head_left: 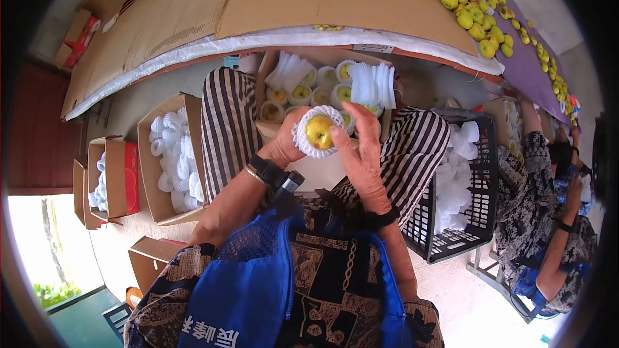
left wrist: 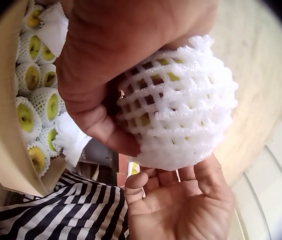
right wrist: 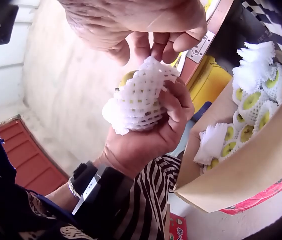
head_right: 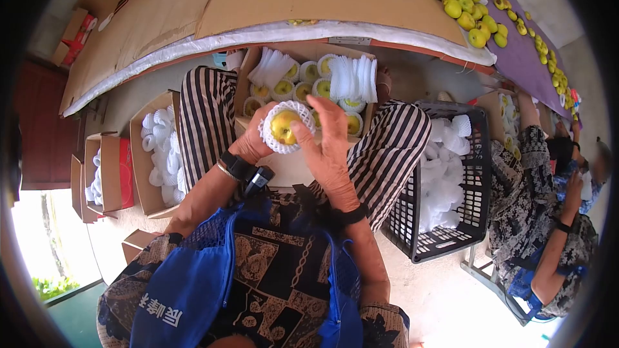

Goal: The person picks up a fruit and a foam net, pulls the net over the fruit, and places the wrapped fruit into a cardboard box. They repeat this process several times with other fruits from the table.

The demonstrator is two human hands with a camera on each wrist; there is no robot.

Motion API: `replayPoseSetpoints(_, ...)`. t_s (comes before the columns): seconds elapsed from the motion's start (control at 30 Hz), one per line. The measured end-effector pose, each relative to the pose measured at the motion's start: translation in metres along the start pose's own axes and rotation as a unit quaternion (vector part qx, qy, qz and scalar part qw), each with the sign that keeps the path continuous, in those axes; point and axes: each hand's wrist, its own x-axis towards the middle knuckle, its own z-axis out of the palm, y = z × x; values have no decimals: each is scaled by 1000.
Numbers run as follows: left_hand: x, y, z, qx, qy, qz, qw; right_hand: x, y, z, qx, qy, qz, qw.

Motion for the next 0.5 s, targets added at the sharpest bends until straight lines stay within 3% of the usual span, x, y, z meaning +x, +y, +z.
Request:
replayPoseSetpoints(0.03,1,-2,0,-102,0,-26,994,-1,1,-1,-17,-26,-28,999)
replayPoseSetpoints(0.07,1,-6,-2,-204,1,-53,978,-1,6,0,68,-89,12,994)
replayPoseSetpoints(0.1,3,-7,-4,-302,3,-79,950,-1,9,-1,88,-84,27,992)
replayPoseSetpoints(0.2,0,-10,-6,-252,-10,-48,967,-1,8,-7,127,-72,71,987)
replayPoseSetpoints(0.3,4,-8,-1,-225,28,-67,972,-5,5,3,47,-69,3,996)
replayPoseSetpoints(0.33,-1,-5,4,-151,31,-39,987,-4,7,5,-6,-152,-50,987)
replayPoseSetpoints(0.37,-6,-2,9,-75,37,-12,996,-6,4,5,67,-133,-1,989)
replayPoseSetpoints(0.43,0,-14,-6,-322,14,-61,945,-7,-8,6,213,-97,96,967)
replayPoseSetpoints(0.47,4,-20,-14,-411,-48,-62,908,-9,0,5,163,-43,74,983)
replayPoseSetpoints(0.5,6,-18,-13,-416,-43,-45,907,-13,10,9,224,-19,143,964)
